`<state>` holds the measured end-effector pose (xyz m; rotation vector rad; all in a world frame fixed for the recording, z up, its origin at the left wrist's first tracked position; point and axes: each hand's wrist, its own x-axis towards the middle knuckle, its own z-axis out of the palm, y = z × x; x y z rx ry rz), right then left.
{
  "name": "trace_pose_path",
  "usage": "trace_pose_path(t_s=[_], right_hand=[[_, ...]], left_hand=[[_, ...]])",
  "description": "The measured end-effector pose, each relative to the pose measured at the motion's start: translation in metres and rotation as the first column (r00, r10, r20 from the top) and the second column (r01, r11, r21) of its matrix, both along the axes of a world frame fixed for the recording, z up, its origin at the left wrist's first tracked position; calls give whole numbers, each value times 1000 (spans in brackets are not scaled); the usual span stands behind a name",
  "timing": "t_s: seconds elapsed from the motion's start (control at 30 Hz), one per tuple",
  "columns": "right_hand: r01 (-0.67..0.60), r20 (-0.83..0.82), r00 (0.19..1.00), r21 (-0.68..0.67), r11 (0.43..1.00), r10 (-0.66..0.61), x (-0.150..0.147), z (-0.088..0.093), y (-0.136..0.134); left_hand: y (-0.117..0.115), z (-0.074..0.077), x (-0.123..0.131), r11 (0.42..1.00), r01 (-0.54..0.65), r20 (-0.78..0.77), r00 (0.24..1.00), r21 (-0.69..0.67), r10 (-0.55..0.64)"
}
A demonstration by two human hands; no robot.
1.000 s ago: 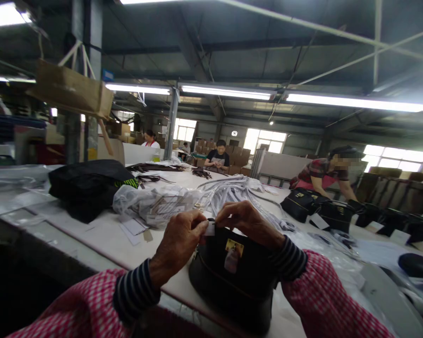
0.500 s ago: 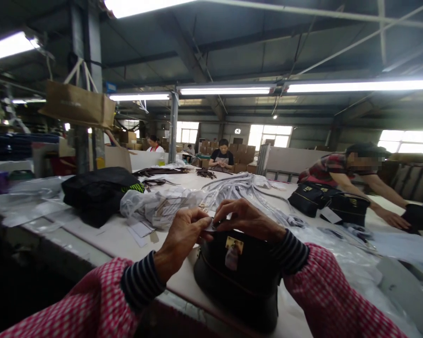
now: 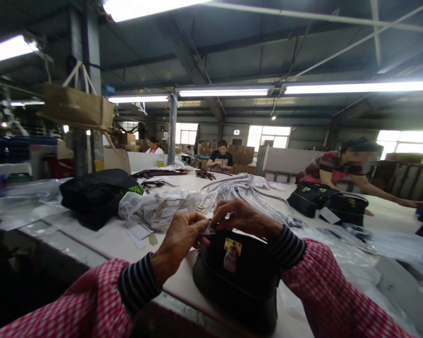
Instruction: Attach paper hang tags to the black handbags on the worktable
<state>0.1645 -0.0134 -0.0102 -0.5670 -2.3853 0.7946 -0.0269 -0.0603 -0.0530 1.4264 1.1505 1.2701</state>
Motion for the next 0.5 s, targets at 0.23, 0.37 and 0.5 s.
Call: trace_pose_path(t_s=[0.23, 0.37, 0.5], right_hand=[[30, -33, 999, -30, 999, -31, -3, 1, -2], [38, -73, 996, -173, 984, -51, -2, -1, -4], [103, -146, 978, -285, 953, -149, -4, -7, -2]], left_hand=[[-5, 0, 3, 1000, -13, 53, 999, -23, 14], [-6, -1, 4, 1000, -26, 56, 998, 6, 26], [-4, -3, 4, 1000, -24, 96, 995, 3, 23]])
